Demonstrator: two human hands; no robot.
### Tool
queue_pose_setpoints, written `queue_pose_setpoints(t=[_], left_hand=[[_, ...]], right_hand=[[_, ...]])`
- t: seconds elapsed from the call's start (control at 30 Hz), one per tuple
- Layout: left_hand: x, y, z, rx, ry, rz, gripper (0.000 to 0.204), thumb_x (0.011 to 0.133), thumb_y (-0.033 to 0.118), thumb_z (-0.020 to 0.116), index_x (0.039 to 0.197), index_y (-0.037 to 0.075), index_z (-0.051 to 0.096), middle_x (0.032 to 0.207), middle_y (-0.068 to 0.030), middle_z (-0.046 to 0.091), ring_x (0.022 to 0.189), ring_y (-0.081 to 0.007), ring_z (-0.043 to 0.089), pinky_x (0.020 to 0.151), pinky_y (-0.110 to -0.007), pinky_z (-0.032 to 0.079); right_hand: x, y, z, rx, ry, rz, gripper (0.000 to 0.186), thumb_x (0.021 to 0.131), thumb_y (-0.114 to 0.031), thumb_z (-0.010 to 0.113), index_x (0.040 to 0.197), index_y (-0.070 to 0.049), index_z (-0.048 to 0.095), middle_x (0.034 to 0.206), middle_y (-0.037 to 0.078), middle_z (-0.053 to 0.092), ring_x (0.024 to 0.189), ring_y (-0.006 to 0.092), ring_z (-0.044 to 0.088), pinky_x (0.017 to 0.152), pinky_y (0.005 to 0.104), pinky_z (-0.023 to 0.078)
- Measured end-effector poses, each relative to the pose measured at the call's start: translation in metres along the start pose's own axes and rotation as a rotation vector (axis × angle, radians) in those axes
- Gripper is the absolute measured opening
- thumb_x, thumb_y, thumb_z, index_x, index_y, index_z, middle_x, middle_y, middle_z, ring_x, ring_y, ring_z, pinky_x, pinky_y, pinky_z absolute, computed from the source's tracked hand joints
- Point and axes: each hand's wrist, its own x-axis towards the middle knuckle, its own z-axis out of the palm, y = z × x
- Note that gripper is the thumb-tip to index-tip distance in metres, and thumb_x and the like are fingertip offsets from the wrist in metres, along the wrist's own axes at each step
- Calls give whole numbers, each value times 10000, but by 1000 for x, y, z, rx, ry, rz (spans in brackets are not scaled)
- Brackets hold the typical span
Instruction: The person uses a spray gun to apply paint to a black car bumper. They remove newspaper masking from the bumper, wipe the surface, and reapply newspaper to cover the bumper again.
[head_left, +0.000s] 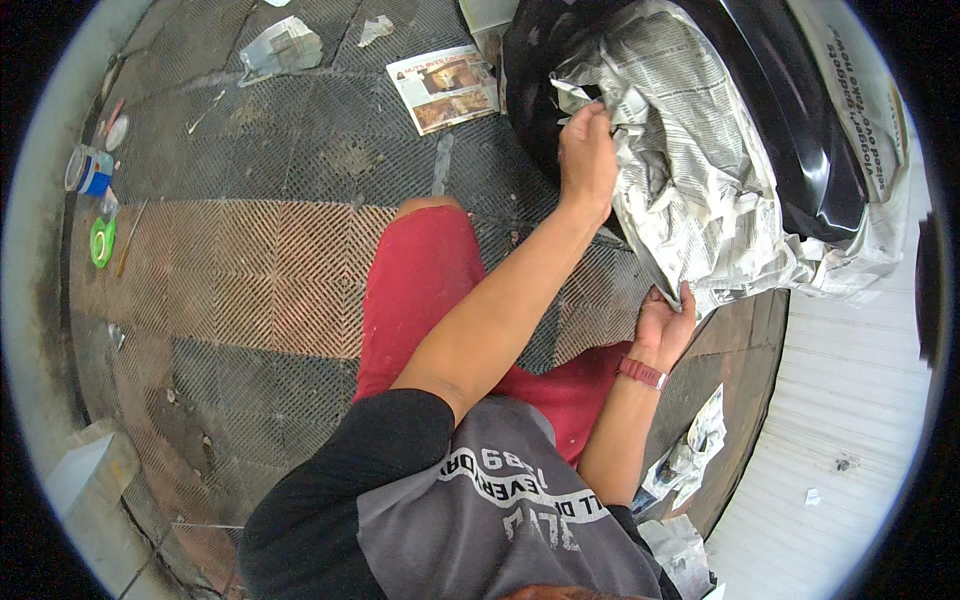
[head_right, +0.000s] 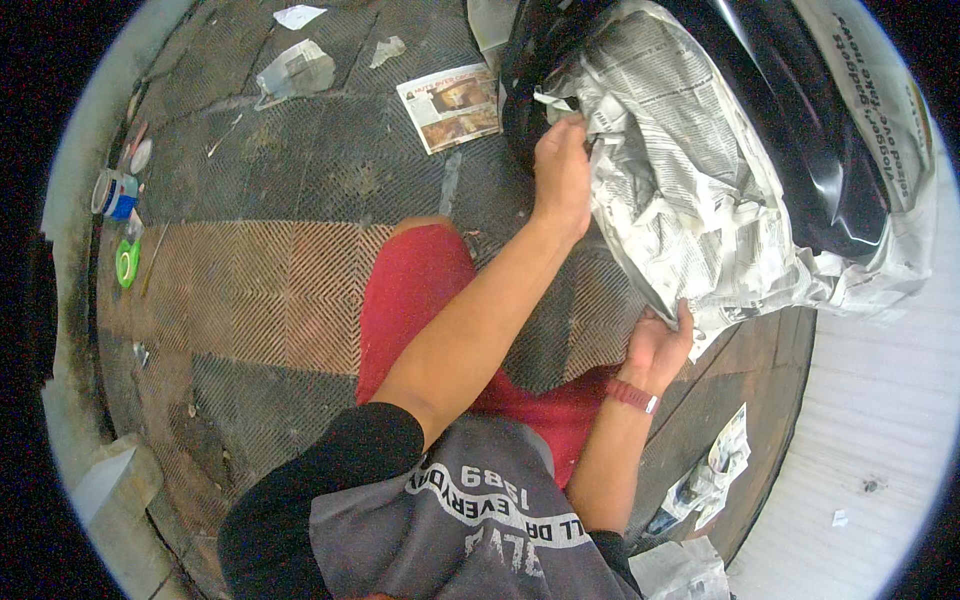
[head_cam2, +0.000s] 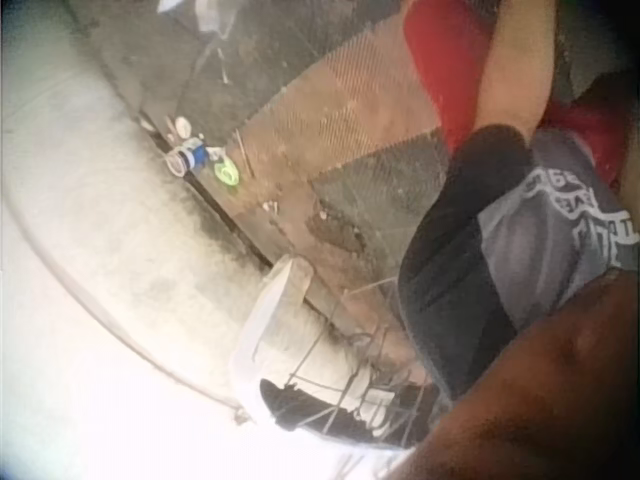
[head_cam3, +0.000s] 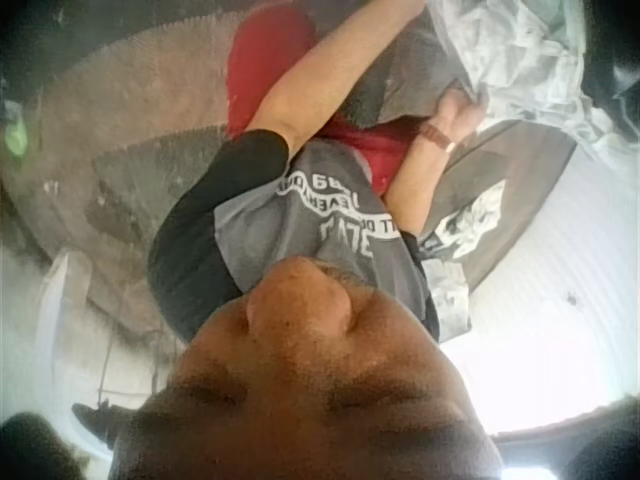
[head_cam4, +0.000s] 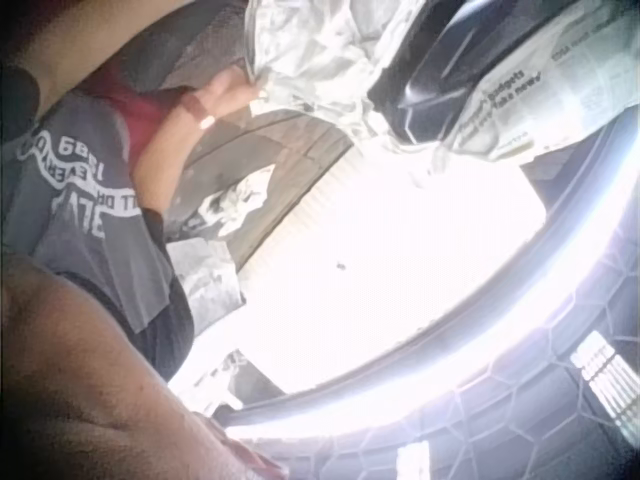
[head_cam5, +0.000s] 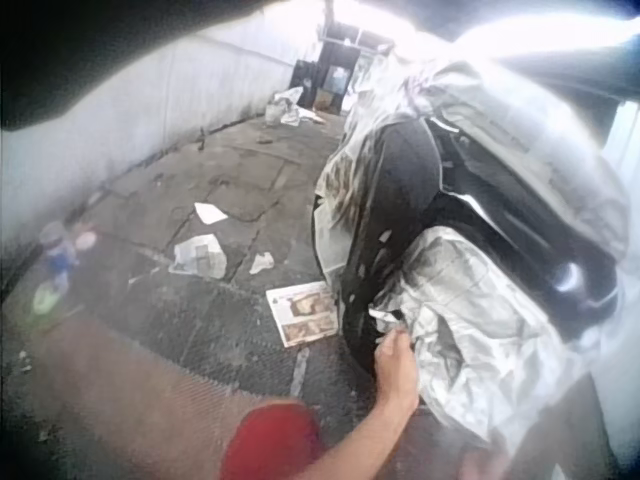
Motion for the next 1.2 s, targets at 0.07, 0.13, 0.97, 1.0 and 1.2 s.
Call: queue_pose_setpoints(t=[0.07, 0.13, 0.97, 1.0, 1.2], left_hand=[[-5, 1, 1, 203, 19, -49, 276, 1042, 138, 455, 1073, -30, 672, 1023, -56, 702, 929, -147, 608, 869, -309, 479], [-8, 0, 2, 298, 31, 56, 260, 1046, 185, 508, 1129, 22, 692, 1098, -25, 680, 1006, -118, 586, 912, -304, 474], [61, -8, -43, -410, 407, -244, 201, 1014, 212, 744, 1111, 41, 703, 1099, -101, 743, 992, -249, 733, 850, -427, 610], [56, -6, -40, -370, 422, -225, 150, 1013, 171, 730, 1098, 50, 701, 1079, -89, 742, 965, -227, 727, 836, -409, 605], [35, 8, -21, -123, 431, -72, 82, 1010, 31, 650, 1071, 67, 690, 1008, -39, 703, 882, -134, 638, 795, -313, 531]], right_hand=[[1, 0, 1, -4, -11, 15, 354, 996, -14, 631, 1334, 61, 555, 1357, 195, 662, 1222, 319, 647, 1002, 429, 528], [1, 1, 2, -37, -2, 2, 471, 986, -29, 631, 1428, 61, 498, 1445, 206, 611, 1310, 335, 604, 1119, 458, 480], [12, -5, -10, -35, 9, -9, 498, 993, -19, 617, 1464, 52, 471, 1451, 208, 613, 1304, 338, 625, 1081, 463, 533], [12, -5, -9, -21, -10, 2, 497, 993, -18, 617, 1464, 50, 474, 1451, 205, 614, 1309, 335, 622, 1086, 462, 529], [10, -5, -8, -21, 9, 8, 488, 998, -15, 610, 1464, 47, 480, 1456, 199, 613, 1328, 326, 608, 1105, 462, 509]])
